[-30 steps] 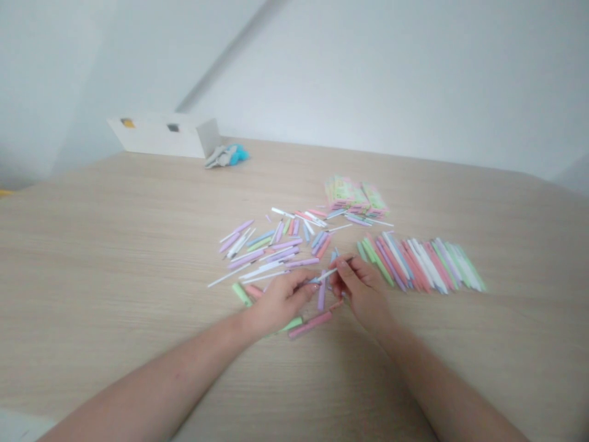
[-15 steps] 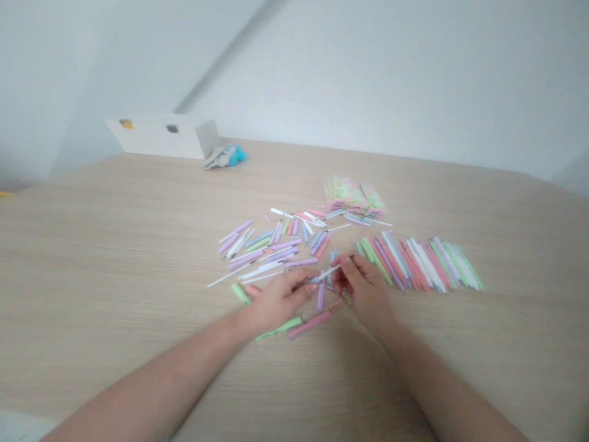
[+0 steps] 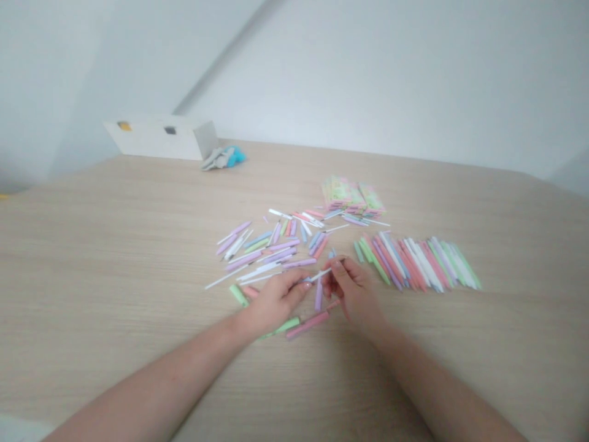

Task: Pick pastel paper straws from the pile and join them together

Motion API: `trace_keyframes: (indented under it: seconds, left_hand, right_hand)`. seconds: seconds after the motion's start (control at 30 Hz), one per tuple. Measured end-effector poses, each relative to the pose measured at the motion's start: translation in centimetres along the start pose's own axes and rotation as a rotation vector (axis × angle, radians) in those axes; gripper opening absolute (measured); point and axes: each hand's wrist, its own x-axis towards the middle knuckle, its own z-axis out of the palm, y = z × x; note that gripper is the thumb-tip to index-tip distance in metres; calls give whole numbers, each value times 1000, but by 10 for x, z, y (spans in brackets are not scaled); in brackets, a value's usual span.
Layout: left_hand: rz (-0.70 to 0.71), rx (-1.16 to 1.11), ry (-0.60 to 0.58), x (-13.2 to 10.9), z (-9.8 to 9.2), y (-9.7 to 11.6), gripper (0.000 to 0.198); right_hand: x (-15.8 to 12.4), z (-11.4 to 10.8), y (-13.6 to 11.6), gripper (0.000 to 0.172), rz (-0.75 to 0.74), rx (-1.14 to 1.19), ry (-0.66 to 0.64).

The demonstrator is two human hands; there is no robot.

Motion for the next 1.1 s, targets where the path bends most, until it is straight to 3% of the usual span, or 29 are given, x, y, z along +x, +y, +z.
trace_keyframes:
  seconds: [0.3, 0.57, 1.1]
  left_hand:
    - [38, -66, -69, 2, -2, 2, 31]
    - [20, 7, -47, 1, -3, 0, 28]
    - [-22, -16, -35, 1, -4, 3, 25]
  right_hand:
    - [3, -5, 1, 25, 22, 54, -23]
    - [6, -10, -3, 15, 6, 73, 31]
    - [9, -13, -3, 21, -43, 50, 10]
